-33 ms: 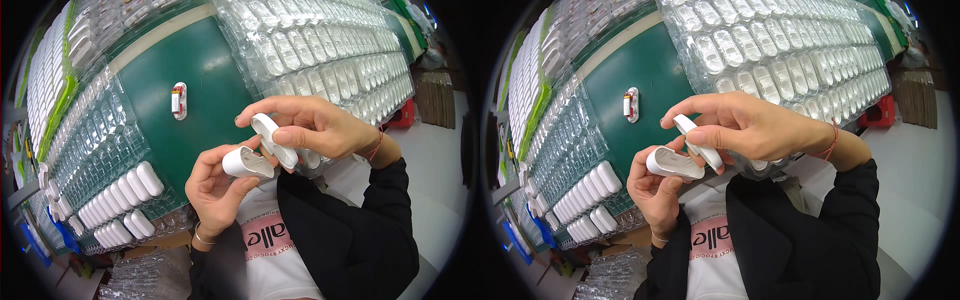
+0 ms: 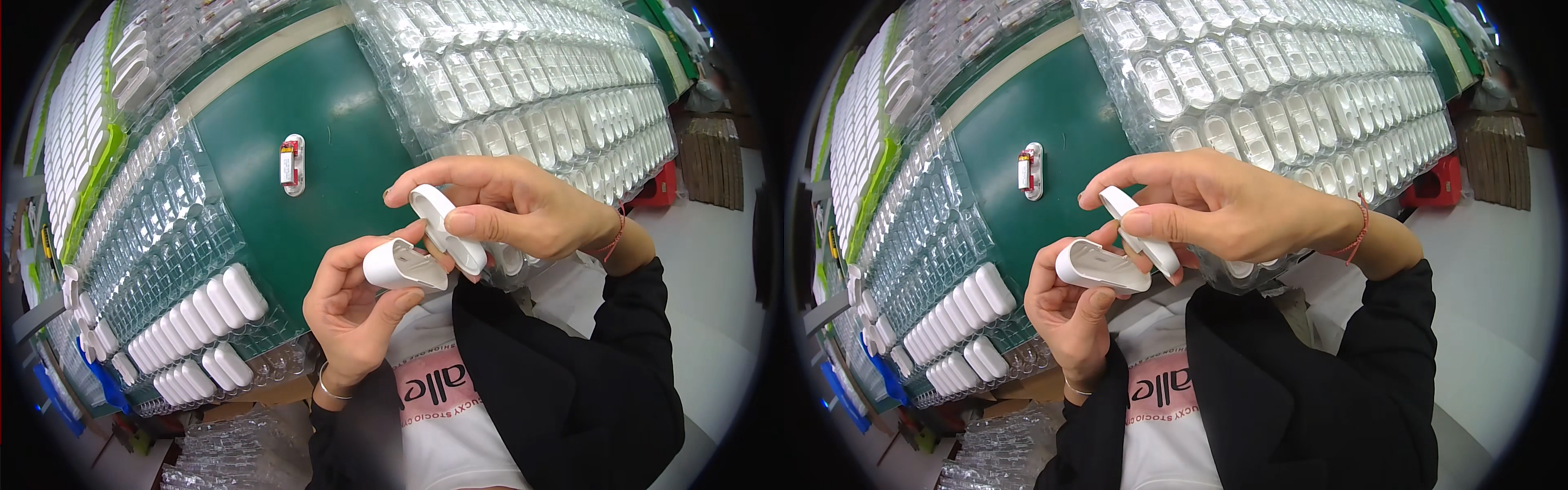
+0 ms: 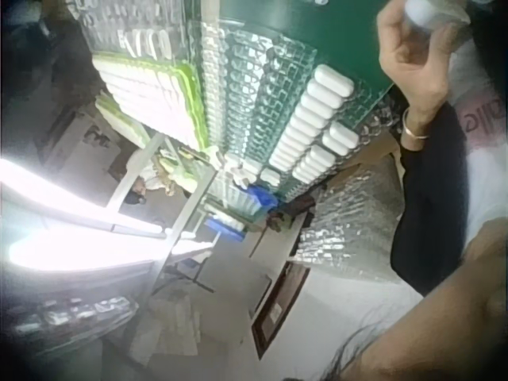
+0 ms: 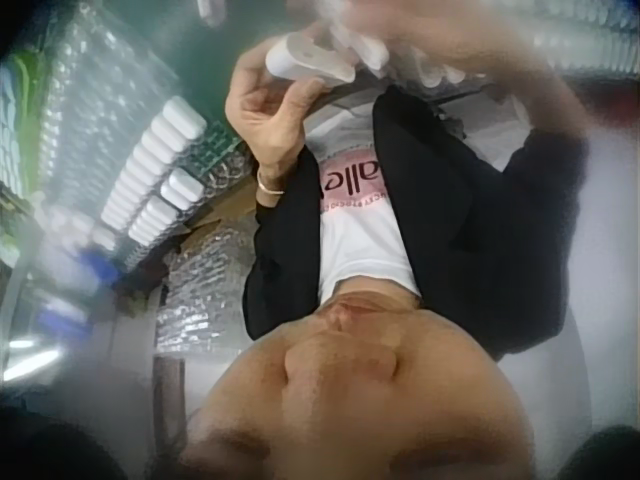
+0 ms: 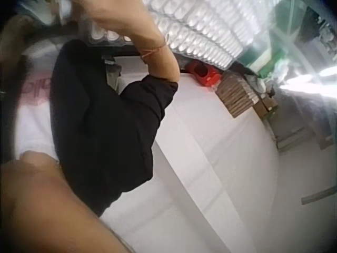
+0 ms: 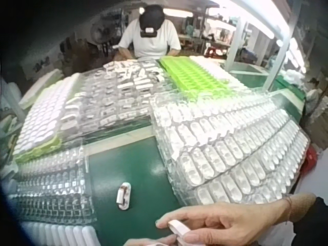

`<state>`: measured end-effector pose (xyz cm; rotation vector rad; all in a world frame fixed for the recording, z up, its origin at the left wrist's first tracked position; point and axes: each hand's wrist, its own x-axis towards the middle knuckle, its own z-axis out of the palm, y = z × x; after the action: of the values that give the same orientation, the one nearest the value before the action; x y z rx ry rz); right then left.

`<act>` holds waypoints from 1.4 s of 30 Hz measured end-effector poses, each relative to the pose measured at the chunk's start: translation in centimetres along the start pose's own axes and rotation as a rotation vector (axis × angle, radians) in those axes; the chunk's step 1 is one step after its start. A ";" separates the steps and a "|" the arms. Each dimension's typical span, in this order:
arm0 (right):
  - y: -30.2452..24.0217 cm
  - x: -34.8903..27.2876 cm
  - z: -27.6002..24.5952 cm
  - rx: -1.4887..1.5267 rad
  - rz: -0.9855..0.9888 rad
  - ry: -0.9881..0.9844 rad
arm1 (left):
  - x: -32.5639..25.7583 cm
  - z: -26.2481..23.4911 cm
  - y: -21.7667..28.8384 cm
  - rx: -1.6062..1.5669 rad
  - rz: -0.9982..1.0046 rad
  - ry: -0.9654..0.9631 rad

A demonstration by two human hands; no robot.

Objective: The person assembles small electronic components by hand on a green workbench. They place small red and white parts into white plastic cases, close the cases, and place them into clear plastic trays. The person repeats this process for multiple units, organizing the finished items into rows on the table.

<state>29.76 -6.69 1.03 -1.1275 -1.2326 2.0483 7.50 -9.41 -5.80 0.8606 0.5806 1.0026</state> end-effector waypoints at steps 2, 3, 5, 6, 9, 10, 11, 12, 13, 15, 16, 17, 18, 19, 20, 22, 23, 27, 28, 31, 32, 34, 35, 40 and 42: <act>0.1 0.0 0.1 0.024 -0.021 -0.004 | 0.1 0.0 -0.2 -0.013 0.019 -0.001; 0.1 0.0 0.1 0.037 -0.032 -0.006 | 0.1 0.0 -0.3 -0.018 0.029 -0.001; 0.3 0.1 0.1 0.071 -0.050 -0.008 | 0.1 0.1 -0.4 -0.033 0.037 0.001; 0.4 0.1 0.1 0.088 -0.058 -0.010 | 0.1 0.2 -0.4 -0.041 0.041 0.004; 0.2 0.0 0.2 0.067 -0.053 0.005 | 0.0 0.1 -0.4 -0.040 0.036 0.010; 0.1 0.0 0.2 0.044 -0.050 0.006 | 0.0 0.1 -0.5 -0.043 0.040 0.017; 0.0 0.0 0.3 0.021 -0.047 0.008 | 0.0 0.1 -0.5 -0.045 0.043 0.023; -0.1 0.0 0.3 -0.002 -0.046 0.012 | 0.0 0.1 -0.5 -0.048 0.044 0.026; -0.1 -0.1 0.2 -0.005 -0.050 0.014 | 0.0 0.1 -0.4 -0.047 0.042 0.032; 0.1 -0.1 0.2 -0.011 -0.059 0.015 | 0.1 0.1 -0.2 -0.045 0.037 0.045; 0.1 -0.1 0.1 -0.015 -0.056 0.015 | 0.1 0.1 -0.3 -0.045 0.050 0.043; 0.1 -0.1 0.1 -0.019 -0.053 0.015 | 0.1 0.1 -0.4 -0.044 0.064 0.040; 0.0 -0.1 0.1 -0.022 -0.050 0.015 | 0.2 0.1 -0.5 -0.044 0.077 0.037; 0.0 -0.1 0.2 -0.022 -0.051 0.015 | 0.2 0.1 -0.4 -0.052 0.075 0.031; 0.0 -0.1 0.2 -0.022 -0.051 0.016 | 0.2 0.0 -0.4 -0.060 0.073 0.025; -0.1 -0.2 0.2 -0.025 -0.049 0.014 | 0.2 0.0 -0.5 -0.059 0.069 0.021; -0.1 -0.2 0.2 -0.029 -0.047 0.009 | 0.2 0.0 -0.6 -0.050 0.069 0.026; -0.1 -0.1 0.1 -0.037 -0.037 0.004 | 0.1 0.1 -0.5 -0.045 0.069 0.047; -0.2 0.0 0.1 -0.020 -0.030 0.012 | 0.1 0.3 -0.5 -0.006 0.063 0.091; -0.2 0.0 0.2 0.026 -0.031 0.031 | 0.3 0.9 -0.6 0.062 0.043 0.185; 0.1 0.0 0.1 0.036 -0.050 0.032 | 0.3 1.0 -0.5 0.052 0.034 0.193; 0.5 0.0 0.2 0.034 -0.080 0.042 | 0.3 0.9 -0.4 0.036 0.011 0.194; 0.6 0.0 0.2 0.019 -0.092 0.055 | 0.3 0.8 -0.4 0.027 -0.004 0.186; 2.1 0.6 0.2 -0.288 -0.386 0.172 | 0.5 0.6 -0.4 -0.099 -0.114 0.148; 1.9 0.5 0.3 -0.320 -0.388 0.178 | 0.7 0.7 -0.7 -0.064 -0.127 0.158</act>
<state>29.21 -7.35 -0.75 -1.0772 -1.5808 1.4699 8.63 -9.20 -6.03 0.6829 0.7246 0.9729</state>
